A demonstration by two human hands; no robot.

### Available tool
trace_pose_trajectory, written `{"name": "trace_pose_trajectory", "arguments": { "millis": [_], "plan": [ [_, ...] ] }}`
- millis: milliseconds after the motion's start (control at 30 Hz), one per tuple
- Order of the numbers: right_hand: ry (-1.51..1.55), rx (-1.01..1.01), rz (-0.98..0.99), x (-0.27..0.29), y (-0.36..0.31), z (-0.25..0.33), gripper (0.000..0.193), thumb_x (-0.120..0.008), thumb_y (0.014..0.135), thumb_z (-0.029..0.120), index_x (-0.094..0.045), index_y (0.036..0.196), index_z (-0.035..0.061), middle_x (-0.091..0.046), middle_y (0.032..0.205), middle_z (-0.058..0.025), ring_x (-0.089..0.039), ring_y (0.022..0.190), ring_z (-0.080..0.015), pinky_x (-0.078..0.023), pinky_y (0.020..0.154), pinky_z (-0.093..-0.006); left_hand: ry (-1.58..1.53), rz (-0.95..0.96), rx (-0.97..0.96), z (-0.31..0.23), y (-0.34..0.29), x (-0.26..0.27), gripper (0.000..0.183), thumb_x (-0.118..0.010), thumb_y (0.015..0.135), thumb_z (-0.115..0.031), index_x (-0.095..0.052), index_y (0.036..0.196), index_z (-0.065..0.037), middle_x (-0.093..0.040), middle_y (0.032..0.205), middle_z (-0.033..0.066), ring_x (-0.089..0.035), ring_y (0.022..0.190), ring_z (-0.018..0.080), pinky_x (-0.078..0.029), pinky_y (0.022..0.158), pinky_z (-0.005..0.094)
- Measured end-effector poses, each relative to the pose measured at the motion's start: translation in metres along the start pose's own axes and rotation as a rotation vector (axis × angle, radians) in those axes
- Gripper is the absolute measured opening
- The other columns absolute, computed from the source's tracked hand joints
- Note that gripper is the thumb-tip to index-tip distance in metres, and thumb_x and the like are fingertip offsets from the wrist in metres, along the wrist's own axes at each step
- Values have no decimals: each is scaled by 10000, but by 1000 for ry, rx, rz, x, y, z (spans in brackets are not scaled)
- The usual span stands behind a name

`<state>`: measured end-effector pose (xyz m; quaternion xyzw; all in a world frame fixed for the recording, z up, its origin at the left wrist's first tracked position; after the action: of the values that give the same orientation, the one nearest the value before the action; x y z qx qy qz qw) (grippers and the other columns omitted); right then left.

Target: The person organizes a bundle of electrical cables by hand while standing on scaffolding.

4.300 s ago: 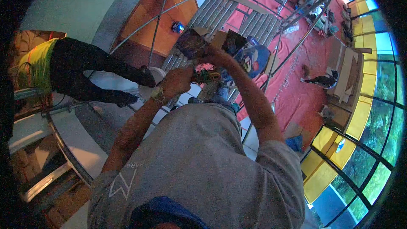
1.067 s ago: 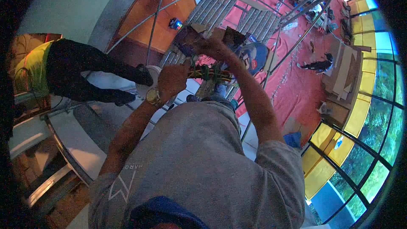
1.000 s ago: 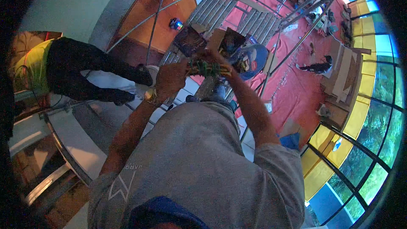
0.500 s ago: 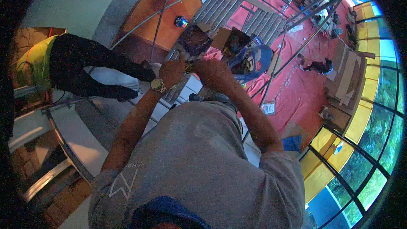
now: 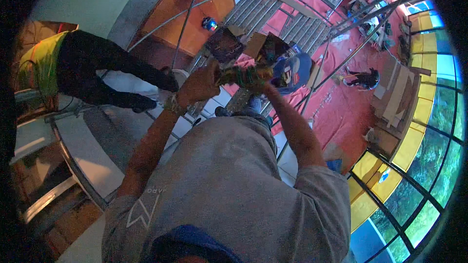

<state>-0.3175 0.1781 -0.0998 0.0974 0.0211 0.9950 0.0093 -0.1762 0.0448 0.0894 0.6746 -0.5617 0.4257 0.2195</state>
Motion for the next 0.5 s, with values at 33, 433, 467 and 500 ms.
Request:
{"name": "trace_pose_trajectory", "arguments": {
  "millis": [33, 433, 467, 500],
  "plan": [
    [-189, -11, 24, -15, -7, 5, 323, -616, 1014, 245, -664, 1253, 32, -715, 1145, -91, -663, 1033, -198, -532, 940, -377, -118, -81, 12, 11, 5, 2, 640, -735, 730, -133, -384, 1248, -3, -678, 844, 293, -686, 812, 492, -555, 694, 548],
    [-800, -162, -28, -5, 10, 177, 196, -608, 889, 145, -717, 1051, 136, -708, 1006, -105, -705, 1000, -340, -568, 834, -475, 149, 143, 257, 76, 11, -41, 788, -691, 762, -167, -346, 1410, 118, -667, 920, 330, -680, 846, 494, -541, 791, 576],
    [-904, -209, -55, 7, 19, 173, 212, -614, 887, 158, -720, 1071, 166, -704, 993, -101, -711, 975, -324, -571, 819, -470, 230, 129, 186, 66, 10, -44, 710, -661, 784, -166, -395, 1382, 109, -673, 878, 319, -685, 789, 486, -538, 753, 597],
    [-1009, -239, -75, 18, 27, 168, 230, -620, 886, 170, -722, 1090, 195, -700, 981, -97, -716, 951, -308, -573, 805, -466, 226, 107, 160, 59, 11, -46, 710, -661, 784, -166, -395, 1382, 109, -673, 878, 319, -685, 789, 486, -538, 753, 597]
  ]
}}
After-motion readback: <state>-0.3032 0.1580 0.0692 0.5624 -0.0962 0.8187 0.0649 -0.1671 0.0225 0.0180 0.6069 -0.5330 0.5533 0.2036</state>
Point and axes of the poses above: each hand's wrist, its own y-axis towards the middle knuckle, its own x-axis out of the back of the hand, z = x × y, the point moved 4 cm from there along y, towards the middle knuckle
